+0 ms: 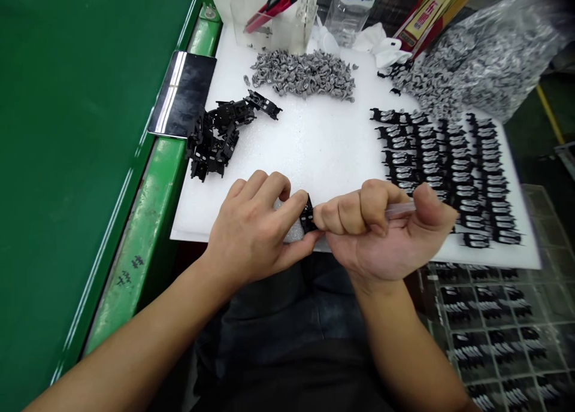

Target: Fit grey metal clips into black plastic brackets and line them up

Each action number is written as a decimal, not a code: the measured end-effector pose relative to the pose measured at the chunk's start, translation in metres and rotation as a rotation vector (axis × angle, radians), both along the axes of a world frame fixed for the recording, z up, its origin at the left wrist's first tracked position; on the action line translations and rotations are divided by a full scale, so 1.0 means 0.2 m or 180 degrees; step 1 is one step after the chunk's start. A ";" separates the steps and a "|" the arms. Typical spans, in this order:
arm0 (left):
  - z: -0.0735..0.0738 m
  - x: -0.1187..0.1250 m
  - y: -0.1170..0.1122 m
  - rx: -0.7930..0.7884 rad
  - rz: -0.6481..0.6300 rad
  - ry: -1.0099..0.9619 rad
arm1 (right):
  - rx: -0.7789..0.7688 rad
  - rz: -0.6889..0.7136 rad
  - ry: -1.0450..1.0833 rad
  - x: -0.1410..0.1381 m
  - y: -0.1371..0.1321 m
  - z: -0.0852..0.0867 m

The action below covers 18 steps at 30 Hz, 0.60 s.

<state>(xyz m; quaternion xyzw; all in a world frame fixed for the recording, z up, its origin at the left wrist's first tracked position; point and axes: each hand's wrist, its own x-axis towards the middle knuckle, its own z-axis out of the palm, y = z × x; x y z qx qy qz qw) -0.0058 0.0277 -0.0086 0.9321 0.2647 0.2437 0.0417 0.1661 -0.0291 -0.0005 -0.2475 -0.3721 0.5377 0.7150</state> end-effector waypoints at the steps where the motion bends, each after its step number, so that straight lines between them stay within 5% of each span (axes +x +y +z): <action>1: 0.00 0.00 0.00 0.0007 0.0000 -0.0003 | 0.0006 -0.0017 0.0007 0.00 0.00 0.00; 18: 0.01 0.00 0.00 -0.0023 0.0009 0.0065 | -0.0048 0.0049 0.0018 0.00 -0.01 0.02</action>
